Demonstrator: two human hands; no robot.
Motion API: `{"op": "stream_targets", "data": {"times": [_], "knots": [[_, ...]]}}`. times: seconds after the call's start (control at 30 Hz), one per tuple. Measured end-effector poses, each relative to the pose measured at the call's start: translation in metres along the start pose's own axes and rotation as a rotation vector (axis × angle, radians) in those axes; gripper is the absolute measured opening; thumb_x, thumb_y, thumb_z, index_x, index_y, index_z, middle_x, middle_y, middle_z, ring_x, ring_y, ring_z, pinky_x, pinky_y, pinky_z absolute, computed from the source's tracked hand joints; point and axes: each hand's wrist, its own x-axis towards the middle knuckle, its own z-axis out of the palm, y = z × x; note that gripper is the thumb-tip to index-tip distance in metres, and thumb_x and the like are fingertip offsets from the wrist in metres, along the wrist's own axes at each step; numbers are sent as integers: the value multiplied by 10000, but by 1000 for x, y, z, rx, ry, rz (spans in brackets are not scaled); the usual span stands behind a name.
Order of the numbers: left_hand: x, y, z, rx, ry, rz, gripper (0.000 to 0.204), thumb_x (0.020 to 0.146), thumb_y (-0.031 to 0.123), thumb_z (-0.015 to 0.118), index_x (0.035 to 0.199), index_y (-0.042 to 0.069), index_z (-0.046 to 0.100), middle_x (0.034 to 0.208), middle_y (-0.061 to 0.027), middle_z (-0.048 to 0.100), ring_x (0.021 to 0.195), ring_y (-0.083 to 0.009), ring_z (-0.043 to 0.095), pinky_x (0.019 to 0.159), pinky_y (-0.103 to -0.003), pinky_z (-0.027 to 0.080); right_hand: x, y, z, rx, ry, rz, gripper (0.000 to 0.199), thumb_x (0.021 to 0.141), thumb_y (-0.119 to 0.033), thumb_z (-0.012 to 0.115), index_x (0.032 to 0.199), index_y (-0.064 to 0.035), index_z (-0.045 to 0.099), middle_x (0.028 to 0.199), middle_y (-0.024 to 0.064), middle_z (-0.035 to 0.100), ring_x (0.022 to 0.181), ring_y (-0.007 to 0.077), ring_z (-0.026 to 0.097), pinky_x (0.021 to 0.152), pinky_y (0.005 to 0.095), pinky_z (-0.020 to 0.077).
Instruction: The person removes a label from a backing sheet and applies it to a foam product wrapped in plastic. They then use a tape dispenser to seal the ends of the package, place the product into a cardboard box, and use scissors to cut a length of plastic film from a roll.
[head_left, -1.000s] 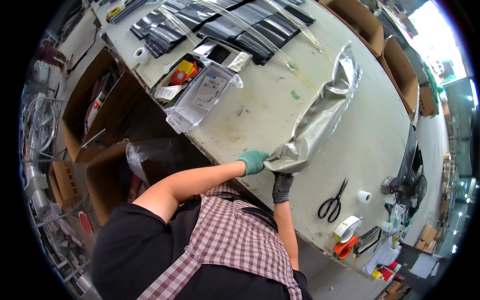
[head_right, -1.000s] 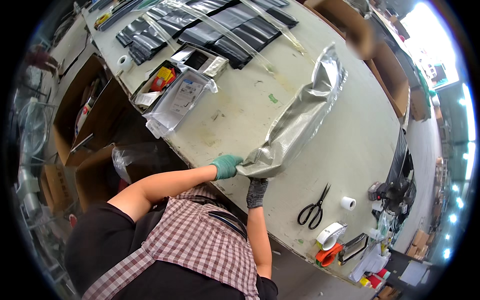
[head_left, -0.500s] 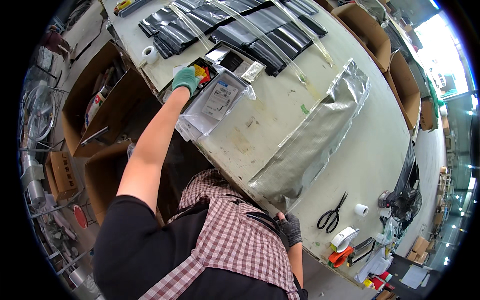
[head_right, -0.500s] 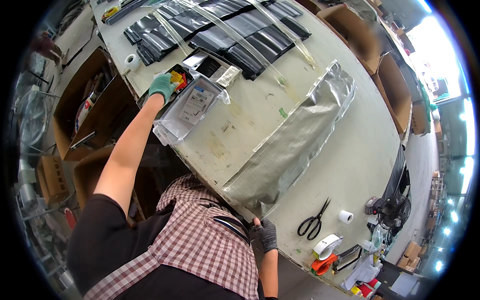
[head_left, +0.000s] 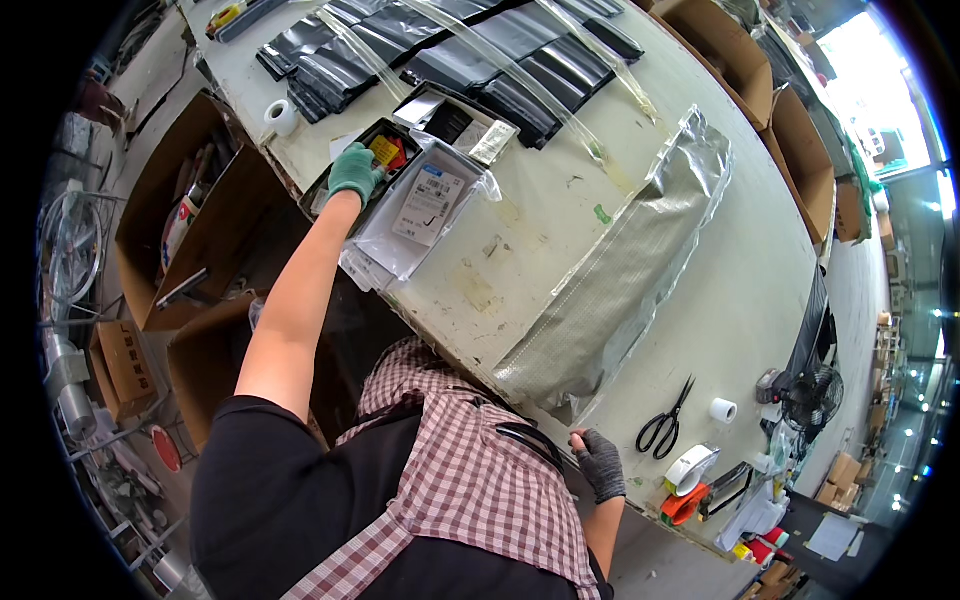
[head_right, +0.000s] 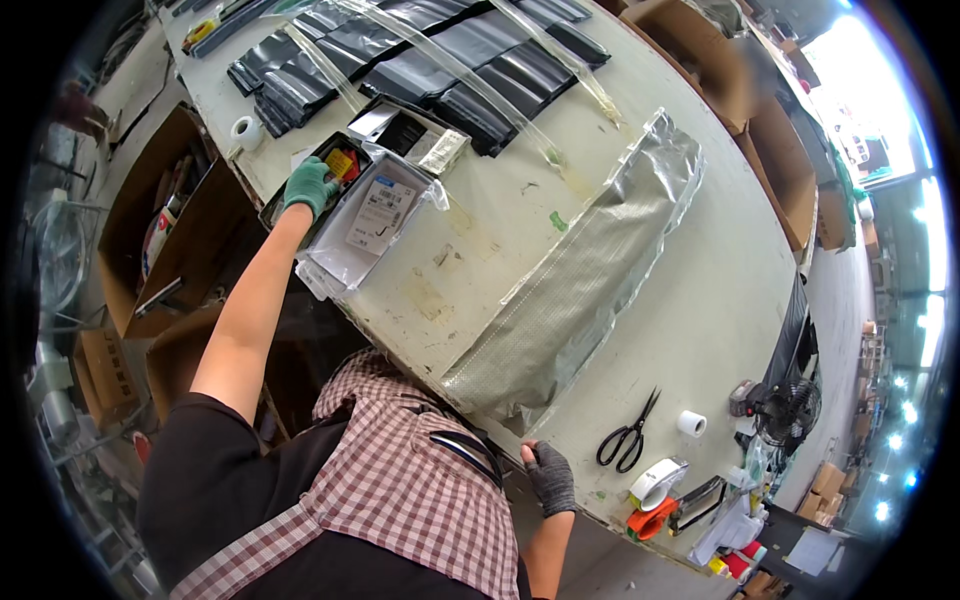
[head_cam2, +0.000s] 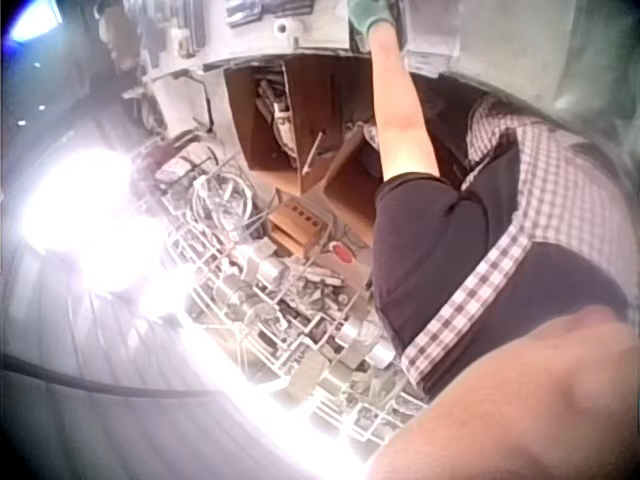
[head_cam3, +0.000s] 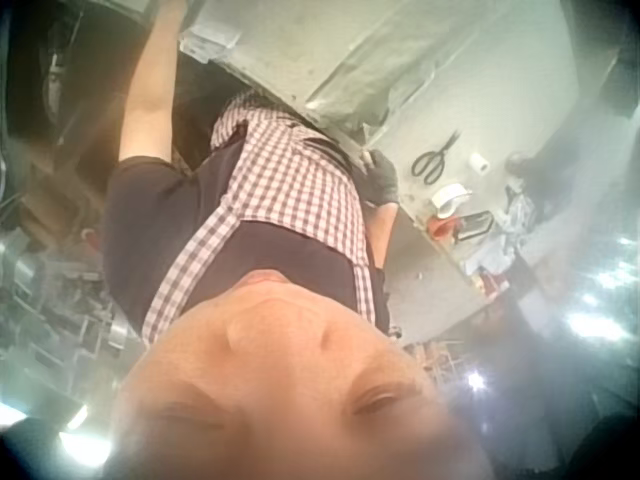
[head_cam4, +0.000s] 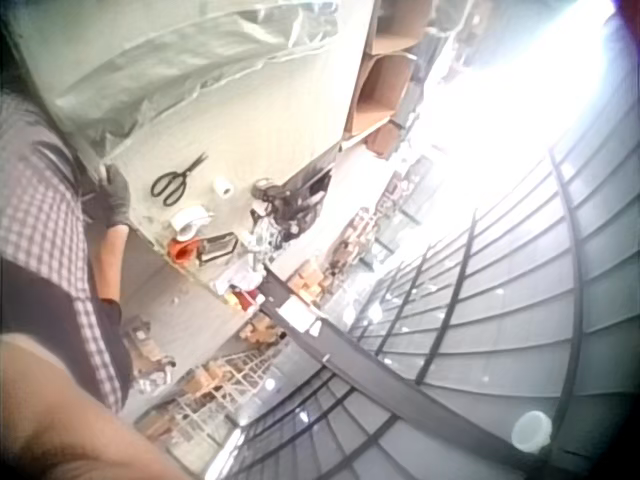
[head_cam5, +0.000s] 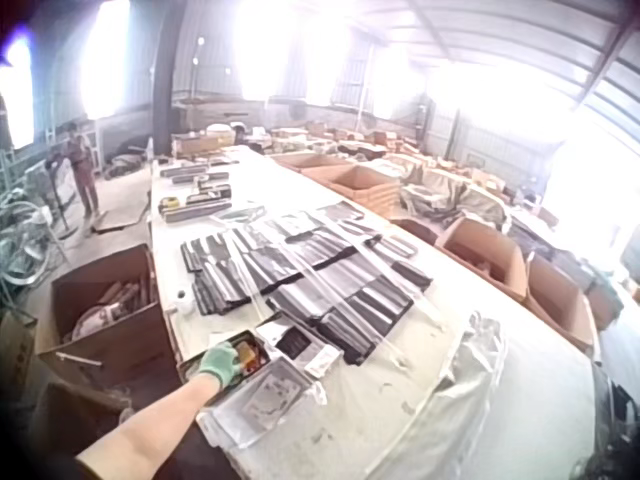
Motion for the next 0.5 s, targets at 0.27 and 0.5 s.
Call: {"op": "stream_targets", "data": {"times": [0.27, 0.5], "knots": [[4, -3, 13, -42, 155, 53, 106, 767, 152, 604, 797, 51, 617, 890, -148, 580, 806, -349, 590, 716, -440, 487, 8, -70, -37, -144, 173, -215, 231, 899, -247, 576, 977, -38, 636, 841, 142, 650, 777, 267, 638, 703, 354, 494], [-7, -1, -11, -198, 313, 12, 110, 765, 139, 625, 820, 69, 560, 899, -156, 576, 792, -371, 575, 683, -446, 475, 37, -118, -26, -305, 130, -387, 237, 873, -223, 599, 1052, -70, 616, 862, 135, 651, 797, 280, 637, 723, 356, 497]]}}
